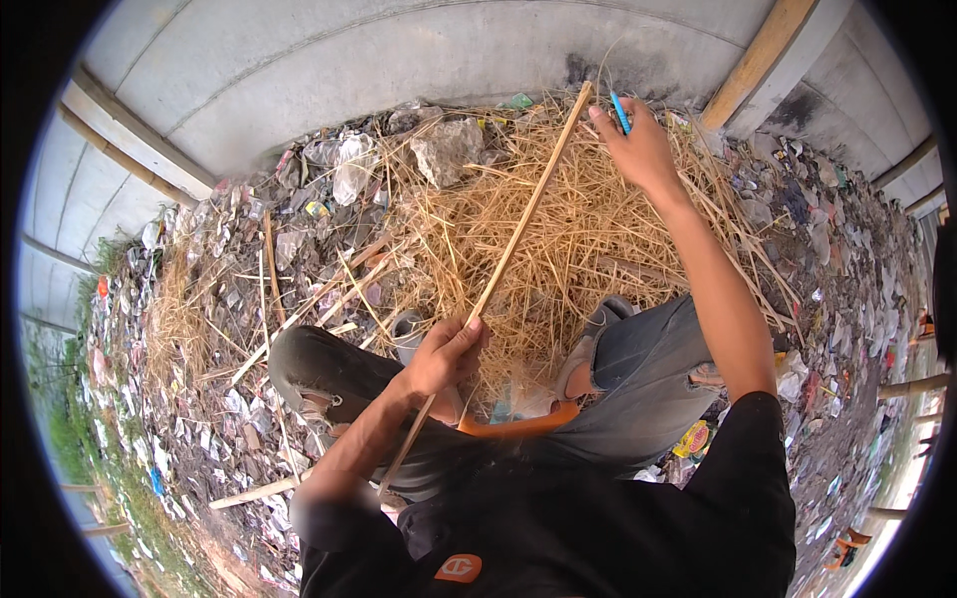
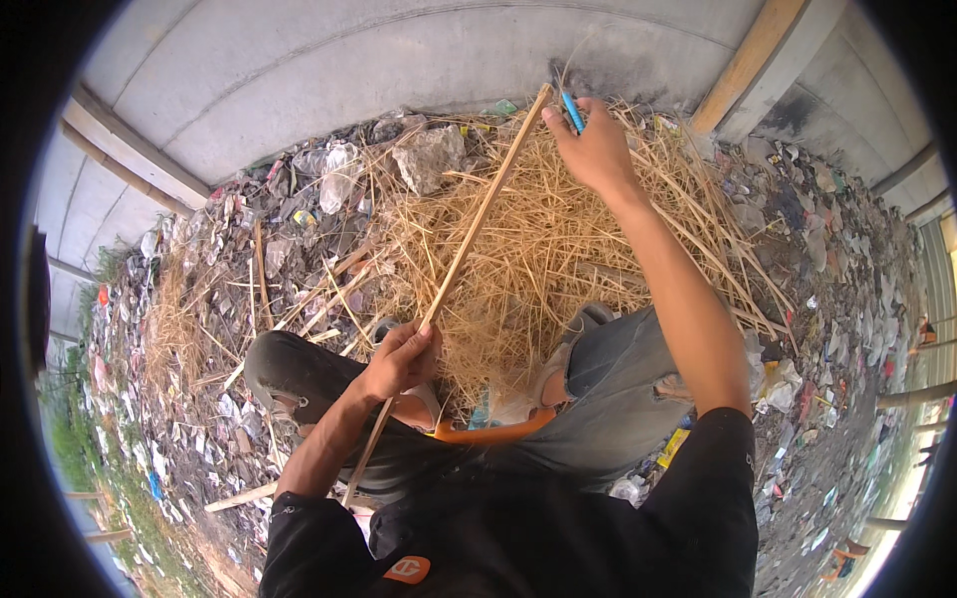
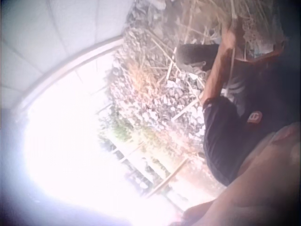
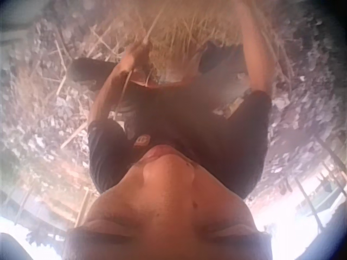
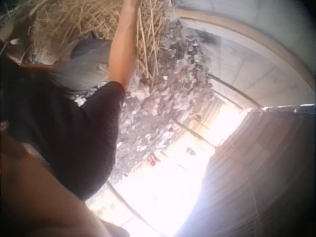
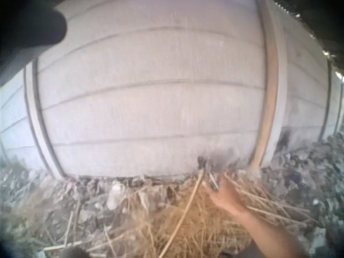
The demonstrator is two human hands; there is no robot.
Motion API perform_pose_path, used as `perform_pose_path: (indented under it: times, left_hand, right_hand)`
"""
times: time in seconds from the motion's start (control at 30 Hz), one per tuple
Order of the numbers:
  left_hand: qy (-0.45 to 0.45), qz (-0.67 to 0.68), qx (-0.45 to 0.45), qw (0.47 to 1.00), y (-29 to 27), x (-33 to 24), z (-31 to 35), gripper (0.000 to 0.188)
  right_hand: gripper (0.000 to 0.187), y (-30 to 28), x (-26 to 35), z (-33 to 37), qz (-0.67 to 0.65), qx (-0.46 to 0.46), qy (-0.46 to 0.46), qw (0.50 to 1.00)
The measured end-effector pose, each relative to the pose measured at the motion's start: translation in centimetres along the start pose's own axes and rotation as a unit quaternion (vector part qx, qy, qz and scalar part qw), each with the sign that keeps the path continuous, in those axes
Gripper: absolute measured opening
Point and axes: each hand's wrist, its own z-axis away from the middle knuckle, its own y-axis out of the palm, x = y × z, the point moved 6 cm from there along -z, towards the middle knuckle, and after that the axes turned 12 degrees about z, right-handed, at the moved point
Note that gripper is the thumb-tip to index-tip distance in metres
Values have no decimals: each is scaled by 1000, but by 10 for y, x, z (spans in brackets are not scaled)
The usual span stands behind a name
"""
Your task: The person sits on the ground and uses a large knife to split a long bamboo pole into thin strips. They hold the pole with one hand and strike it with the knife to separate the fibers. Later, they use a small utility knife to further refine the strips.
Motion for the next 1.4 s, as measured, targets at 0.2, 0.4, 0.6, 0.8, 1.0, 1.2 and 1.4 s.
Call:
perform_pose_path:
  times: [0.2, 0.4, 0.6, 0.8, 1.0, 1.2, 1.4]
  left_hand:
    - [-5, 35, 11, 999, 2, -5, 3, 34]
    - [-23, 16, 4, 1000, -3, -7, 2, 35]
    - [111, -101, 9, 989, 12, -29, 3, 38]
    - [109, -131, 24, 985, 16, -32, 5, 45]
    - [121, -147, 11, 982, 18, -32, 3, 48]
    - [83, -131, 16, 988, 18, -23, 5, 50]
    - [84, -197, 6, 977, 18, -18, 7, 52]
  right_hand:
    - [41, 91, 31, 74, -231, 221, -55, 946]
    - [32, 108, 32, 79, -280, 271, -48, 920]
    - [30, 61, 54, 68, -313, 249, -44, 916]
    - [57, 34, 37, 52, -4, 210, -79, 975]
    - [56, 19, 28, 43, -25, 196, -132, 971]
    - [66, 13, 9, 17, 159, 167, -121, 965]
    - [75, -17, -24, -23, 219, -41, -91, 970]
